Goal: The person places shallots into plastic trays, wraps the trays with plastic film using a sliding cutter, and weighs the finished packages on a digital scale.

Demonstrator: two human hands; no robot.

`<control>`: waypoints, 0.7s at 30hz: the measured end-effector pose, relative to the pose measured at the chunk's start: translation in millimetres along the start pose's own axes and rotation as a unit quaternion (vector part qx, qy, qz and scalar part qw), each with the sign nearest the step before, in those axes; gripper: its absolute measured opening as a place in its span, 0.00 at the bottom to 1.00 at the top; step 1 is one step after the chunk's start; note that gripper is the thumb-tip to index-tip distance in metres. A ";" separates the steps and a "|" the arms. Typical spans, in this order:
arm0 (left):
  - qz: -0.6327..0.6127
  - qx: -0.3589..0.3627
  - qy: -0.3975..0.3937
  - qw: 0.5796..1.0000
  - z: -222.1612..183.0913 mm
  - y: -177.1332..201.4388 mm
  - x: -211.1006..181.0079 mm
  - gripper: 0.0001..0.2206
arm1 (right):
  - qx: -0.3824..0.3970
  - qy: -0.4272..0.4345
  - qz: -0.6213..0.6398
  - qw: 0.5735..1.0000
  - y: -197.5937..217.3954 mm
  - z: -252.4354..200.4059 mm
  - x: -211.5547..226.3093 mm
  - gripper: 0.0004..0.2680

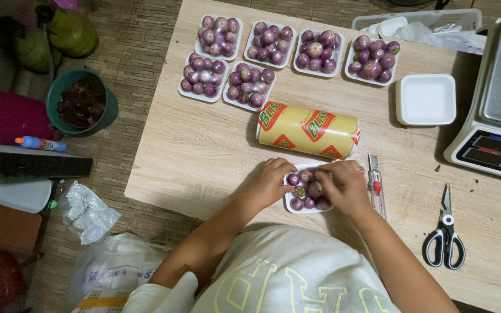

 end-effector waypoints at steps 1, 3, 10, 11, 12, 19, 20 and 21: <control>-0.005 -0.009 0.006 1.000 -4.6 13.0 -6.1 0.20 | -0.043 -0.037 -0.004 0.998 9.6 -12.3 -21.0 0.08; -0.011 -0.019 0.012 1.000 -13.6 23.1 -5.0 0.19 | -0.085 -0.073 -0.009 0.994 24.7 -30.5 -49.1 0.07; 0.057 0.006 0.031 0.998 -47.3 -0.1 27.3 0.21 | -0.001 -0.157 -0.041 0.987 30.0 -48.9 -67.3 0.10; 0.058 0.019 0.032 0.998 -49.1 -4.0 29.8 0.20 | -0.012 -0.167 -0.038 0.985 30.1 -48.8 -70.0 0.07; 0.058 0.018 0.032 0.998 -49.1 -5.1 29.4 0.20 | -0.012 -0.166 -0.039 0.985 30.1 -46.5 -64.2 0.07; 0.038 -0.017 0.038 0.998 -47.7 6.8 10.1 0.18 | -0.048 -0.208 0.118 0.970 15.4 -37.7 -16.2 0.12; 0.039 -0.017 0.042 0.998 -47.1 7.6 7.6 0.17 | -0.034 -0.231 0.164 0.958 9.4 -36.6 -6.8 0.16; 0.039 -0.017 0.042 0.998 -45.5 5.7 7.9 0.17 | -0.034 -0.231 0.164 0.958 9.5 -26.7 2.3 0.16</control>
Point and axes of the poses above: each hand's wrist, its own z-axis towards the middle knuckle, its own y-axis out of the back of the hand, x = y × z, the point moved 6 cm from there along z, towards the middle knuckle, and after that the axes turned 3 degrees about y, right-handed, at the moved point
